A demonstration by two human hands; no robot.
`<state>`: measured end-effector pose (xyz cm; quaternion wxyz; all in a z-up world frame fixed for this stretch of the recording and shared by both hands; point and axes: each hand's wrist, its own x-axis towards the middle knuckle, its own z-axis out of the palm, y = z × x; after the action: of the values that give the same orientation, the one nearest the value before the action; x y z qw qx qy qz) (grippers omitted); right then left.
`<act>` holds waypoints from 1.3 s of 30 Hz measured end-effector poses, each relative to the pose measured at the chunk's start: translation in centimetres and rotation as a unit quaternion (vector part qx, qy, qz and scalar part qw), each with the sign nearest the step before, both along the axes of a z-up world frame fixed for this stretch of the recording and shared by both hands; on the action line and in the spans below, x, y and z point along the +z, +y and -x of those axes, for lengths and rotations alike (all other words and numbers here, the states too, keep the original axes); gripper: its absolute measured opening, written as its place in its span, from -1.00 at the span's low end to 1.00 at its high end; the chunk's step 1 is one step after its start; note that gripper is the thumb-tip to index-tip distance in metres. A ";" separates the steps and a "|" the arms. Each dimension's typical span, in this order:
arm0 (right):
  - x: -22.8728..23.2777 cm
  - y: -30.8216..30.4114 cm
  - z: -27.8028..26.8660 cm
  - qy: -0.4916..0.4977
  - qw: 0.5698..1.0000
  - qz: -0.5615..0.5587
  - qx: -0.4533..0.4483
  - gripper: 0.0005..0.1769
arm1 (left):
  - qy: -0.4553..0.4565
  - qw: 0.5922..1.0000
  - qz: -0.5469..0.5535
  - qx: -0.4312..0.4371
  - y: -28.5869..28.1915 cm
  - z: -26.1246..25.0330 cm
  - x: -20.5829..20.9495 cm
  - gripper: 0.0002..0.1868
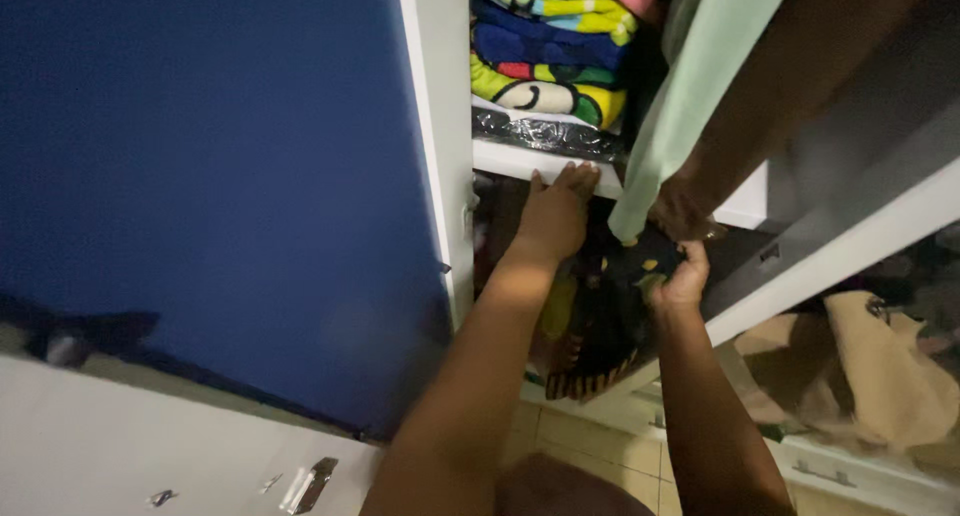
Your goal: The person opens a closet door, handles various items of clothing including a pink top and black patterned item, rearranges folded stacks on a shelf, and then closes the door.
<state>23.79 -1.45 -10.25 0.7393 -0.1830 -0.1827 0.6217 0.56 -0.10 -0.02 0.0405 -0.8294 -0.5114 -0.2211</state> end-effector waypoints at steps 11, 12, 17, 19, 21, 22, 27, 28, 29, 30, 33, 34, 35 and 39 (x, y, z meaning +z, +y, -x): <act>2.3 -12.2 -3.7 -0.068 0.997 0.023 0.015 -0.63 | -0.309 0.943 -0.068 -0.105 -7.5 -0.3 -3.6 -0.25; 3.4 -13.4 -3.4 -0.058 0.998 0.017 0.010 -0.56 | -0.309 0.942 -0.066 -0.113 -8.4 -0.5 -3.7 -0.25; 8.3 -19.3 -1.6 -0.025 0.999 -0.013 -0.014 -0.49 | -0.578 0.726 0.302 -0.219 -11.3 -1.0 -5.5 -0.39; 9.0 -20.8 -1.2 -0.011 0.998 -0.063 -0.022 -0.49 | -0.581 0.666 0.401 -0.241 -11.7 -0.3 -6.1 -0.41; 9.0 -21.9 -1.1 0.005 0.996 -0.090 -0.001 -0.56 | -0.578 0.597 0.494 -0.255 -12.4 0.1 -6.5 -0.41; 8.8 -22.3 -1.1 0.023 0.993 -0.117 0.019 -0.61 | -0.596 0.521 0.576 -0.205 -12.6 0.0 -6.4 -0.39; 6.6 -23.3 -3.6 0.000 0.994 -0.090 0.055 -0.52 | -0.629 0.462 0.609 -0.141 -14.3 -0.9 -4.7 -0.40; 5.9 -23.3 -4.8 -0.035 0.995 -0.069 0.055 -0.47 | -0.622 0.544 0.559 -0.070 -14.6 -0.8 -3.5 -0.51; 4.9 -23.1 -5.9 -0.034 0.995 -0.071 0.055 -0.47 | -0.607 0.617 0.501 0.001 -15.1 -0.7 -2.3 -0.59; 4.1 -22.6 -6.7 -0.081 0.994 -0.077 0.015 -0.62 | -0.607 0.618 0.500 0.002 -15.7 -0.8 -1.2 -0.59; 4.4 -22.3 -8.4 -0.251 0.965 -0.070 -0.019 -0.76 | -0.777 0.417 0.433 -0.186 -16.9 -2.1 2.5 -0.63; 5.4 -22.3 -8.0 -0.372 0.927 -0.053 -0.016 -0.76 | -0.778 0.462 0.388 -0.176 -17.3 -2.7 3.5 -0.67; 6.6 -22.6 -7.5 -0.369 0.928 -0.052 -0.019 -0.76 | -0.775 0.504 0.345 -0.162 -17.8 -3.6 4.3 -0.69; 12.7 -25.2 -4.9 -0.497 0.858 -0.107 -0.069 -0.51 | -0.707 0.622 0.249 -0.226 -20.2 -6.8 6.9 -0.83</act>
<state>28.68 -26.64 2.42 0.6066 -0.3994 -0.5781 0.3719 7.36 -20.33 6.84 -0.5931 -0.4853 -0.2139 -0.6058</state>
